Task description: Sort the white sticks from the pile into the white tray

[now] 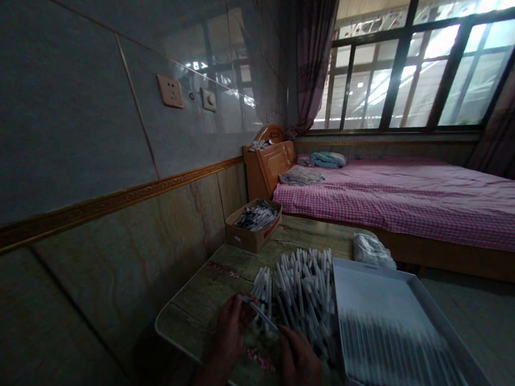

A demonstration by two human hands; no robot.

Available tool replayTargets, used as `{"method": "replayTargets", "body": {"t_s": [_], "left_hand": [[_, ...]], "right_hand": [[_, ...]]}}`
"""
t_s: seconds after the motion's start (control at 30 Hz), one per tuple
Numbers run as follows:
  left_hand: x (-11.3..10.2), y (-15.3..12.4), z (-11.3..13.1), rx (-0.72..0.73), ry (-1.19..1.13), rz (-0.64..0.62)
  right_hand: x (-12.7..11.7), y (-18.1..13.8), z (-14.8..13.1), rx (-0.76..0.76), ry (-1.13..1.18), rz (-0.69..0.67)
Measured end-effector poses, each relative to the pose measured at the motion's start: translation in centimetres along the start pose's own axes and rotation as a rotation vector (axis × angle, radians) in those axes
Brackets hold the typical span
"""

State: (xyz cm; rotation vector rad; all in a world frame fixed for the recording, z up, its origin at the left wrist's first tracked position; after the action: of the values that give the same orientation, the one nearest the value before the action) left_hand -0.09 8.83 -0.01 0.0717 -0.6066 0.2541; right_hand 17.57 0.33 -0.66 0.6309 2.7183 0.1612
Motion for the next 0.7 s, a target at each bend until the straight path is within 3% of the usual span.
{"method": "replayTargets", "body": {"t_s": [0.23,0.53,0.7], "left_hand": [[0.1,-0.4,0.2,0.021,0.126,-0.073],[-0.1,0.1,-0.7,0.011,0.159,-0.097],[0.2,0.0,-0.9,0.016,0.168,-0.148]], "right_hand": [[0.2,0.2,0.5,-0.001,-0.057,-0.001],[0.2,-0.7,0.4,-0.142,-0.15,0.087],[0.1,-0.4,0.8,-0.047,-0.102,0.07]]}}
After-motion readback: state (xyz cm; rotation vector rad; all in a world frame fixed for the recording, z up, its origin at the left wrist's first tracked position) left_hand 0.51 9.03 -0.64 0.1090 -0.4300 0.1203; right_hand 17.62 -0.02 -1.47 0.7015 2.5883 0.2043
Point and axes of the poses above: each hand's wrist, its own y-axis towards the middle knuckle, its own x-axis out of the palm, z = x × y, the point moved 6 cm from there along y, towards the middle knuckle, and after that the axes turned 9 degrees about x, right-handed, at the moved point
